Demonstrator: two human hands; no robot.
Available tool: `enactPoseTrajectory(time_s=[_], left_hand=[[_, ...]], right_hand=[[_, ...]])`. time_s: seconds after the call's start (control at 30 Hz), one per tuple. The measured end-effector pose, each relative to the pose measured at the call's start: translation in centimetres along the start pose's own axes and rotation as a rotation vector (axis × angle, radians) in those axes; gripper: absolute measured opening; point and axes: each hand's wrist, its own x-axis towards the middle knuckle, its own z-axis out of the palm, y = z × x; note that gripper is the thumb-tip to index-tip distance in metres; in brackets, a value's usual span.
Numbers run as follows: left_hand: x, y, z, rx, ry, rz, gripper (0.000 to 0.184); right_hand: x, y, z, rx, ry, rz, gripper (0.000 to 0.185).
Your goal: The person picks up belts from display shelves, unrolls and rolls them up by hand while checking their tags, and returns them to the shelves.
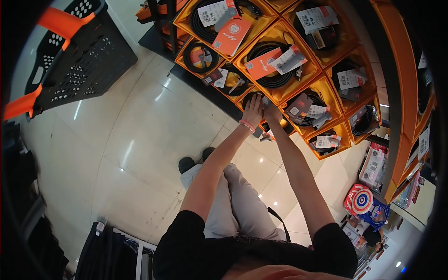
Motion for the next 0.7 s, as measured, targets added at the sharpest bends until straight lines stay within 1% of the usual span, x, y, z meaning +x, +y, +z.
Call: enactPoseTrajectory(time_s=[0.03, 0.07, 0.1, 0.13, 0.17, 0.2, 0.23, 0.27, 0.3, 0.37, 0.4, 0.43, 0.5, 0.53, 0.6, 0.63, 0.7], left_hand=[[-0.2, 0.1, -0.4, 0.071, -0.055, 0.019, 0.045], [-0.1, 0.0, -0.8, 0.022, -0.035, 0.020, 0.042], [0.2, -0.1, -1.0, 0.020, -0.033, 0.013, 0.042], [0.6, -0.3, -1.3, -0.030, -0.017, 0.013, 0.043], [0.7, -0.4, -1.7, -0.079, -0.002, 0.012, 0.045], [0.6, -0.5, -2.5, -0.080, -0.005, 0.002, 0.045], [0.6, -0.7, -3.4, -0.166, 0.031, -0.003, 0.045], [0.5, -1.0, -4.3, -0.252, 0.068, -0.008, 0.046], [0.2, -1.4, -5.1, -0.250, 0.068, -0.013, 0.046], [-0.5, -2.2, -6.5, -0.369, 0.127, -0.116, 0.046], [-0.7, -2.9, -6.7, -0.447, 0.210, -0.235, 0.051], [-0.8, -4.0, -7.3, -0.363, 0.241, -0.313, 0.054], [-0.8, -5.9, -8.9, -0.290, 0.365, -0.431, 0.060], [-0.8, -6.8, -9.4, -0.290, 0.367, -0.434, 0.060], [-0.2, -8.9, -9.8, -0.120, 0.375, -0.509, 0.061], [-0.1, -9.8, -9.7, -0.122, 0.376, -0.508, 0.061], [0.2, -11.7, -9.6, 0.018, 0.329, -0.514, 0.063]], right_hand=[[0.2, 0.9, 0.5, -0.003, -0.004, -0.002, 0.062], [0.4, 1.8, 0.8, -0.035, 0.016, -0.027, 0.060], [0.2, 1.9, 0.8, -0.068, 0.036, -0.054, 0.058], [-0.2, 2.0, 1.0, -0.030, 0.093, -0.024, 0.052], [-0.9, 2.3, 1.1, -0.037, 0.087, -0.030, 0.052], [-2.0, 2.3, 0.7, -0.001, 0.171, -0.095, 0.046], [-2.9, 2.0, 0.4, 0.038, 0.258, -0.159, 0.041], [-2.7, 2.9, 1.5, 0.074, 0.468, -0.250, 0.034], [-3.1, 2.2, 1.1, 0.073, 0.463, -0.253, 0.034], [-3.4, 0.8, 0.7, 0.368, 0.231, -0.269, 0.033], [-3.2, 0.0, 1.3, 0.435, 0.232, -0.356, 0.029], [-2.7, -1.0, 1.8, 0.433, 0.228, -0.360, 0.029], [-1.4, -3.3, 2.8, 0.469, 0.059, -0.339, 0.031], [-1.0, -4.5, 2.8, 0.466, 0.058, -0.341, 0.031], [0.2, -6.4, 2.8, 0.057, 0.023, -0.266, 0.044], [0.7, -7.1, 3.0, 0.055, 0.025, -0.266, 0.044], [1.3, -8.3, 3.5, 0.085, 0.037, -0.108, 0.059]])
